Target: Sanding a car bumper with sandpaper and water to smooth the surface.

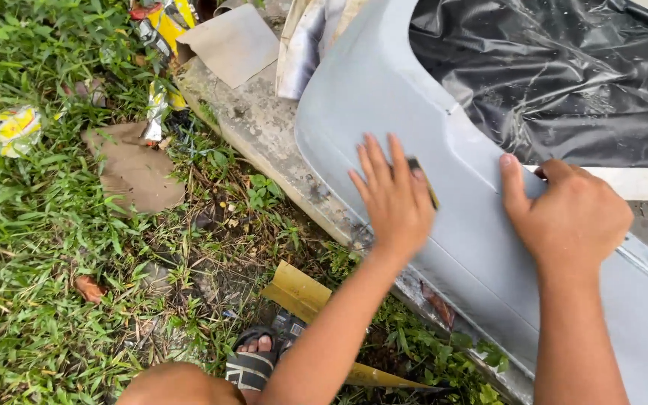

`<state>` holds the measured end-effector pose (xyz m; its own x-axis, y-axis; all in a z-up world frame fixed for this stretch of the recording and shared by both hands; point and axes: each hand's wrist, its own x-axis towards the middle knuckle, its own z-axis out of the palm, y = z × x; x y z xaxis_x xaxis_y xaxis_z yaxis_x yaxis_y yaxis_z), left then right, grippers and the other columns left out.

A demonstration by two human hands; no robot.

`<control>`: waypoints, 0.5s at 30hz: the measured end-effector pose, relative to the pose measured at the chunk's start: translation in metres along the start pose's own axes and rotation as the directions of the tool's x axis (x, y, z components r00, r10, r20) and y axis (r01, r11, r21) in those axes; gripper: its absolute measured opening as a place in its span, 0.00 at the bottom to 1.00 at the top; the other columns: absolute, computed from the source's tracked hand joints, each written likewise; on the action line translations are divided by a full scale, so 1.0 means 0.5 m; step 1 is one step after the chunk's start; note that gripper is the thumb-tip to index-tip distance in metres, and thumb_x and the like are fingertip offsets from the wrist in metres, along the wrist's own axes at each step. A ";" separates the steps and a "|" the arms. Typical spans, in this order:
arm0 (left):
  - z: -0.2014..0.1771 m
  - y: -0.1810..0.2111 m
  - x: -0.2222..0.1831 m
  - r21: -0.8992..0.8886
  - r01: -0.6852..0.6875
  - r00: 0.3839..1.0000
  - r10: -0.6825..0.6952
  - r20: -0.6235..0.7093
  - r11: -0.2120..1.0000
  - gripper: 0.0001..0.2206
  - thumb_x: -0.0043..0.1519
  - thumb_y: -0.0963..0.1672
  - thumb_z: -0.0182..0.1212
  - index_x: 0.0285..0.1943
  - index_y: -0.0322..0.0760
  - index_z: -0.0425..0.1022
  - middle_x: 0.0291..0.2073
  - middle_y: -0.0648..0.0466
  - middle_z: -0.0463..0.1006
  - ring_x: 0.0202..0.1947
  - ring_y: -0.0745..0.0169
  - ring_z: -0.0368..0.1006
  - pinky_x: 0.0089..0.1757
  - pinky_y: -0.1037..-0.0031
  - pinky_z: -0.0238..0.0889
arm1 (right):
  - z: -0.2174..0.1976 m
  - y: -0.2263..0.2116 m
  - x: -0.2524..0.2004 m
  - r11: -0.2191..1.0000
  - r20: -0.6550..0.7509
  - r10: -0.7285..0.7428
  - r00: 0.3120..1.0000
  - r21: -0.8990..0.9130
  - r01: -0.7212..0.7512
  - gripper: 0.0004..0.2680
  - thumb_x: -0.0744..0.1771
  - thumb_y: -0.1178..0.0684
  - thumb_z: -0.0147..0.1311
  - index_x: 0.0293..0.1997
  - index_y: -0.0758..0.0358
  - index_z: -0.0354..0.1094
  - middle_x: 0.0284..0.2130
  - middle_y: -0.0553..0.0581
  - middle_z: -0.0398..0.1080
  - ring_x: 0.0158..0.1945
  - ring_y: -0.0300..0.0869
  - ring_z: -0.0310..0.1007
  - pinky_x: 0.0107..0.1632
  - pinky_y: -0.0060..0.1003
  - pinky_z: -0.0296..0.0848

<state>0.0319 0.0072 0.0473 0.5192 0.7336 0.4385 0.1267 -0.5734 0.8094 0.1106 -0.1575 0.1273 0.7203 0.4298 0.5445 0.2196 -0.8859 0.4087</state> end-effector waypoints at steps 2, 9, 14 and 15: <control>-0.004 0.001 -0.032 -0.027 -0.026 0.998 0.028 0.056 0.999 0.28 0.72 0.50 0.29 0.81 0.37 0.36 0.80 0.36 0.34 0.80 0.33 0.29 0.71 0.37 0.21 | 0.009 0.004 -0.009 0.999 -0.092 -0.048 0.995 -0.030 0.045 0.24 0.78 0.19 0.41 0.36 0.40 0.75 0.21 0.46 0.70 0.27 0.44 0.76 0.26 0.36 0.63; 0.013 -0.035 0.151 -0.005 0.041 0.999 -0.041 -0.026 0.999 0.27 0.73 0.51 0.28 0.82 0.46 0.41 0.82 0.45 0.41 0.83 0.37 0.35 0.70 0.33 0.22 | 0.031 0.018 -0.012 0.993 -0.103 -0.106 0.989 -0.059 0.101 0.21 0.80 0.23 0.45 0.42 0.41 0.75 0.28 0.42 0.71 0.33 0.41 0.76 0.29 0.36 0.60; 0.041 -0.110 0.307 0.114 0.076 0.997 -0.074 -0.020 0.991 0.26 0.74 0.54 0.21 0.82 0.53 0.41 0.81 0.51 0.51 0.81 0.43 0.47 0.70 0.34 0.29 | 0.026 0.016 -0.001 0.994 -0.047 -0.079 0.996 -0.083 0.075 0.22 0.81 0.21 0.41 0.44 0.37 0.78 0.24 0.46 0.73 0.29 0.48 0.79 0.28 0.38 0.62; 0.034 -0.119 0.333 0.095 0.111 0.991 -0.117 0.061 0.989 0.28 0.72 0.54 0.19 0.81 0.51 0.42 0.80 0.50 0.50 0.80 0.43 0.44 0.69 0.34 0.25 | 0.017 0.006 0.005 0.998 -0.008 -0.054 0.999 -0.038 0.054 0.24 0.80 0.21 0.40 0.42 0.40 0.77 0.24 0.50 0.74 0.29 0.51 0.79 0.28 0.41 0.63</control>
<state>0.1250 0.1573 0.0657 0.5511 0.7722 0.3161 0.2636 -0.5206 0.8121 0.1185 -0.1604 0.1236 0.7022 0.4784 0.5273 0.2326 -0.8541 0.4651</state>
